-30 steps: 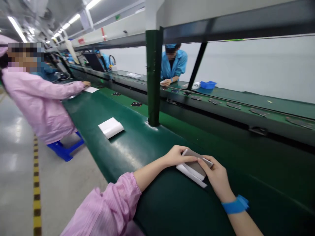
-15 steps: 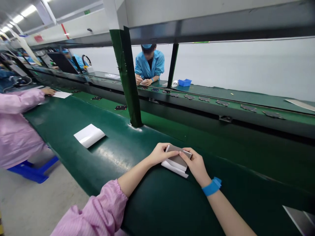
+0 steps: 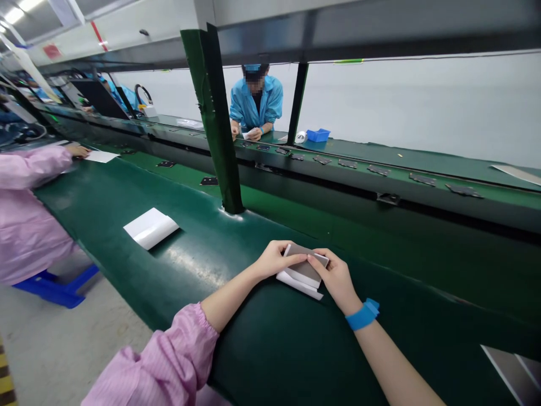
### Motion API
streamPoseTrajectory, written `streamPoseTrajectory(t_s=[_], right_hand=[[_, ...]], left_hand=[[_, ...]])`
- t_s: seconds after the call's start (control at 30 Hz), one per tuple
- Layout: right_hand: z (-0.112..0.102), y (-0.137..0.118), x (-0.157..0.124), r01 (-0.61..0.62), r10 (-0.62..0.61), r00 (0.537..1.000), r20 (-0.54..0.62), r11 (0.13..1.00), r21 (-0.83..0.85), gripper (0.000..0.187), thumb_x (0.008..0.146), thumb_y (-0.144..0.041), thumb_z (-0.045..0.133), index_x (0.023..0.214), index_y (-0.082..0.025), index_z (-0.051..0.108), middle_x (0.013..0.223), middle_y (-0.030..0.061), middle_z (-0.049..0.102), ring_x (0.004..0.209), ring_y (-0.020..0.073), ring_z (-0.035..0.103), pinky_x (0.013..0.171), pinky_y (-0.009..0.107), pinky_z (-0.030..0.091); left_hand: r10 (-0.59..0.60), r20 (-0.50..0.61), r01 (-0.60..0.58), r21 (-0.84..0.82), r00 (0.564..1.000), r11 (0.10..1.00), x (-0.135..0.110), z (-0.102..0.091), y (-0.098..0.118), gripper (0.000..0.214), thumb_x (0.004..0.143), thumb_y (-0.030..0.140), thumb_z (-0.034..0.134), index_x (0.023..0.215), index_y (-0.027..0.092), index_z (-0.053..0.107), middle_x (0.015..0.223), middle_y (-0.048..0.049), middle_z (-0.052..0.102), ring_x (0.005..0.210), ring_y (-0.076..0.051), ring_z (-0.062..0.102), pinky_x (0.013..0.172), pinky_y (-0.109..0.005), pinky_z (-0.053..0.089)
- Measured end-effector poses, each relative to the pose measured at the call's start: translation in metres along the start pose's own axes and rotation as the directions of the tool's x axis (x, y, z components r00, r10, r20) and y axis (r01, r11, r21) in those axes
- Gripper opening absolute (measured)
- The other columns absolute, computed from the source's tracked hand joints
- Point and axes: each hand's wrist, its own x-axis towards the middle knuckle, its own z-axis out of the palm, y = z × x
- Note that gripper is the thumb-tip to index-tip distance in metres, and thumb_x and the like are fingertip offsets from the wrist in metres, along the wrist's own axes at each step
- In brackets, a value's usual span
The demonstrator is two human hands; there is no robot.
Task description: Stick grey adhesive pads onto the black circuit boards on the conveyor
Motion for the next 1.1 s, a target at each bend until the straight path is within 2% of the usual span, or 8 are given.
streamPoseTrajectory(t_s=[0.57, 1.1], right_hand=[[-0.0006, 0.0051, 0.0020, -0.004, 0.004, 1.000, 0.000, 1.000, 0.008, 0.052, 0.061, -0.068, 0.069, 0.076, -0.018, 0.065, 0.069, 0.0052, 0.064, 0.061, 0.0187, 0.056, 0.052, 0.029, 0.045], [0.0000, -0.0015, 0.0013, 0.008, -0.008, 1.000, 0.004, 1.000, -0.009, 0.054, 0.061, -0.070, 0.068, 0.074, -0.018, 0.064, 0.068, 0.0053, 0.064, 0.062, 0.0193, 0.057, 0.053, 0.030, 0.046]], left_hand=[[0.018, 0.004, -0.018, -0.003, 1.000, 1.000, 0.0017, -0.0005, -0.0042, 0.040, 0.071, 0.050, 0.072, 0.077, 0.010, 0.067, 0.065, -0.0007, 0.057, 0.061, -0.011, 0.049, 0.055, -0.022, 0.036], [0.016, 0.003, -0.016, -0.007, 1.000, 1.000, 0.0011, -0.0003, -0.0015, 0.041, 0.069, 0.050, 0.073, 0.075, 0.010, 0.067, 0.064, -0.0003, 0.057, 0.060, -0.011, 0.049, 0.054, -0.022, 0.036]])
